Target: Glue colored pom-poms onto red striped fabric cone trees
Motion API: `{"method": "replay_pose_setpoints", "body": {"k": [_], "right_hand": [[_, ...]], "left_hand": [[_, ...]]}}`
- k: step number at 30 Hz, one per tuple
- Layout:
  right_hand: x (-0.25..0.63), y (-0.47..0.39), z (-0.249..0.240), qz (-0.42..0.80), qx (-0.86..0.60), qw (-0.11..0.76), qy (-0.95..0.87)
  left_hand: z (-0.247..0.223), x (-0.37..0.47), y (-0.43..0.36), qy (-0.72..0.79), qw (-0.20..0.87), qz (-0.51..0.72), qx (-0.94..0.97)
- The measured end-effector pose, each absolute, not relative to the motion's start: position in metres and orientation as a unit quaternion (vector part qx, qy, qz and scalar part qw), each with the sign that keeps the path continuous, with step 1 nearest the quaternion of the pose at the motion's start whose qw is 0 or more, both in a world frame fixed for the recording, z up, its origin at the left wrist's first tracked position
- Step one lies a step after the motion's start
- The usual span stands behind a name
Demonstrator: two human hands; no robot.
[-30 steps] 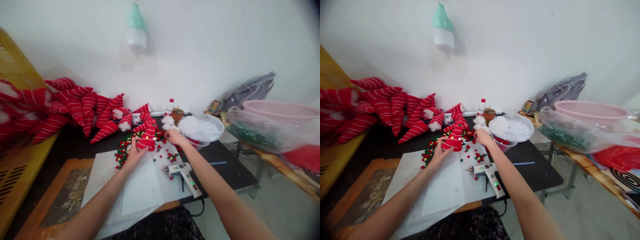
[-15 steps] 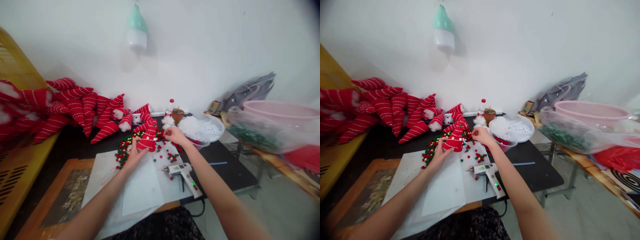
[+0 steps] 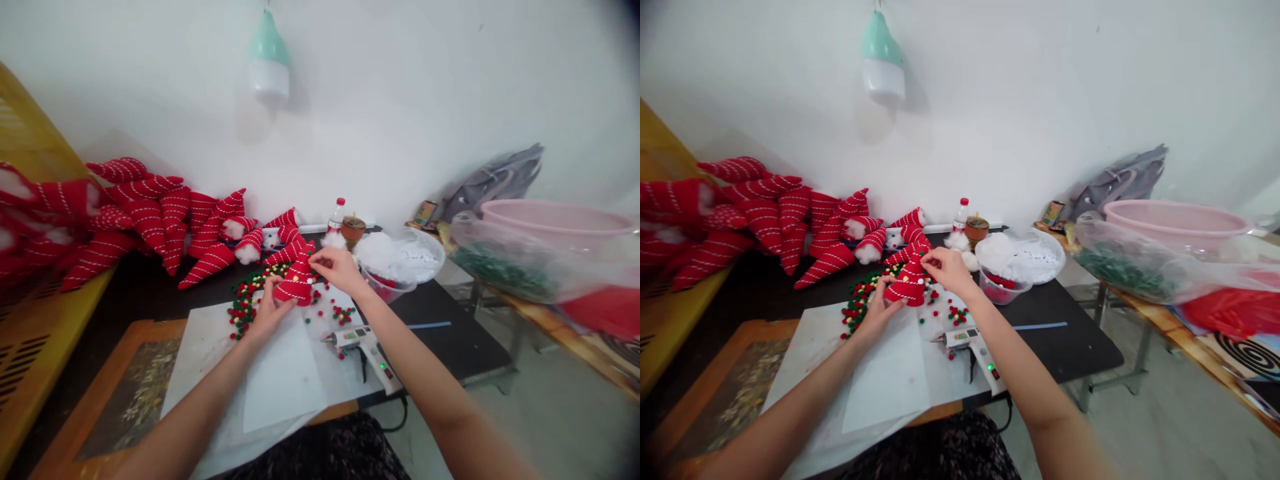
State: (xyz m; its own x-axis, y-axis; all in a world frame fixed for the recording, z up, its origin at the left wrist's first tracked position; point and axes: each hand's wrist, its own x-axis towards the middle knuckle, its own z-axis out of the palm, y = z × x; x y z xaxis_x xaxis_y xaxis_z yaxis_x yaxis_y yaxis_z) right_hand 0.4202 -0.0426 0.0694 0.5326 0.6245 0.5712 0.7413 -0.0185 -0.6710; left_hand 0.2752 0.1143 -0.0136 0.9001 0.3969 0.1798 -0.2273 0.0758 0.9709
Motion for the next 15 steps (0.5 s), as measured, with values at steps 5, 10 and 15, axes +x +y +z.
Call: {"method": "replay_pose_setpoints", "body": {"k": [5,10,15], "right_hand": [[0.4193,-0.0432,0.0682,-0.105,-0.706,0.482,-0.508],[0.4154,-0.0446,0.0690,-0.141,-0.702,0.459,-0.525],[0.4145,-0.0485,0.0716,-0.173,-0.696,0.419,-0.557]], "left_hand": [[-0.0132,0.2755,0.1145,0.061,0.726,0.214,0.651],[-0.0120,0.2745,0.1155,0.061,0.722,0.200,0.659],[-0.0129,0.2752,0.1144,0.054,0.731,0.203,0.649]]}}
